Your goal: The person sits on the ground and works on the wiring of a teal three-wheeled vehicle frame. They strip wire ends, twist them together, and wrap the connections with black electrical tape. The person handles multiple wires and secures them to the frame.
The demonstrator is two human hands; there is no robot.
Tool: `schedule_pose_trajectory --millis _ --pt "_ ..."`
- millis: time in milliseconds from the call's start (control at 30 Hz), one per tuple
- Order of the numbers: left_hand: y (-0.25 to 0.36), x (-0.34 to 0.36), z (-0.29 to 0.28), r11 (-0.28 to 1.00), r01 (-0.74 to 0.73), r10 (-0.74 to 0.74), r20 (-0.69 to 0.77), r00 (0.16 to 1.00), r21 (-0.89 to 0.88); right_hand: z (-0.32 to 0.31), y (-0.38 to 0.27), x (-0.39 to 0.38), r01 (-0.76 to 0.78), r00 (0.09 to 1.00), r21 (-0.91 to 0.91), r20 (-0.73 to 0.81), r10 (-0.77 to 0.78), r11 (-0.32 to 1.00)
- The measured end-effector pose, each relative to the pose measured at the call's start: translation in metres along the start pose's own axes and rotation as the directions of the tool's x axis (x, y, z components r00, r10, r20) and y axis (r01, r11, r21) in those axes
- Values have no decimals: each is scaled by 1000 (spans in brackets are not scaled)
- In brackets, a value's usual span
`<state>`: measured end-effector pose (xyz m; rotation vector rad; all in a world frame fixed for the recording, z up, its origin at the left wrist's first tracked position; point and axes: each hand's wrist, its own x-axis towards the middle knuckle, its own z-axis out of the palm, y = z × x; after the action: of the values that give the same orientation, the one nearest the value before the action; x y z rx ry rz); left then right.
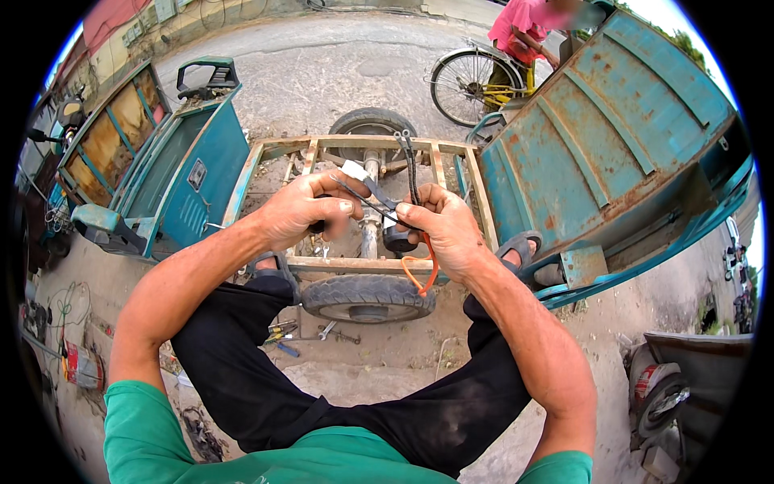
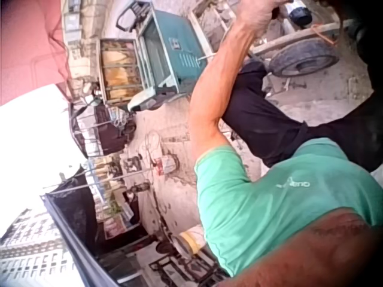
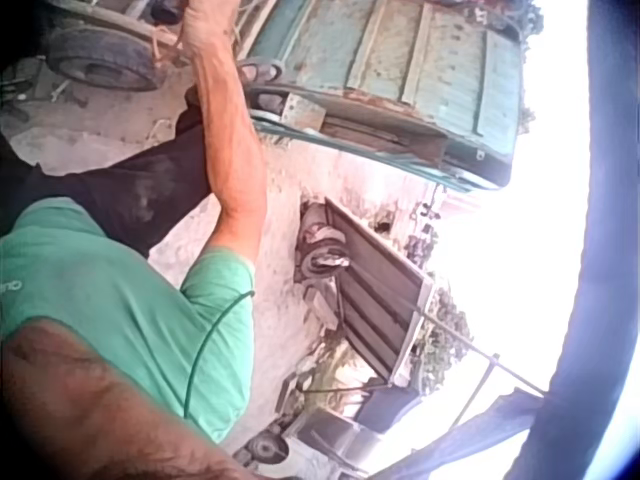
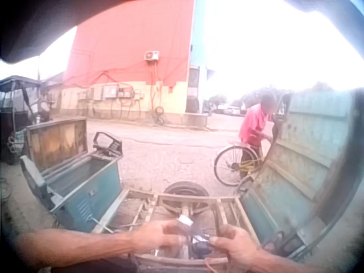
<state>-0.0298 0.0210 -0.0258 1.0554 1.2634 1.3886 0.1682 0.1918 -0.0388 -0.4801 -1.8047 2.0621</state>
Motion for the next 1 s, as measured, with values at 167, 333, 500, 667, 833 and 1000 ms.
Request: schedule_pose_trajectory --millis 167,333,500,667,833,1000 --pt "-5 7 2 997 69 -69 2 998 47 10 1 -3 -83 995 10 58 82 997" --pt "-5 9 -1 999 24 -24 -5 1000 -41 13 -3 -6 -153 977 110 166 134 982" --pt "-1 5 -4 999 -29 29 10 1000 16 11 -4 -8 -175 963 82 224 153 981" --pt "4 1 -5 998 -52 52 -18 998 19 8 1 -6 -153 965 -156 189 182 976" --pt "0 2 -11 998 -55 56 -42 998 31 6 10 -4 -106 977 -317 143 158 943" --pt "-7 4 -18 998 -43 45 -48 998 37 8 6 -6 -127 988 -203 65 143 971"
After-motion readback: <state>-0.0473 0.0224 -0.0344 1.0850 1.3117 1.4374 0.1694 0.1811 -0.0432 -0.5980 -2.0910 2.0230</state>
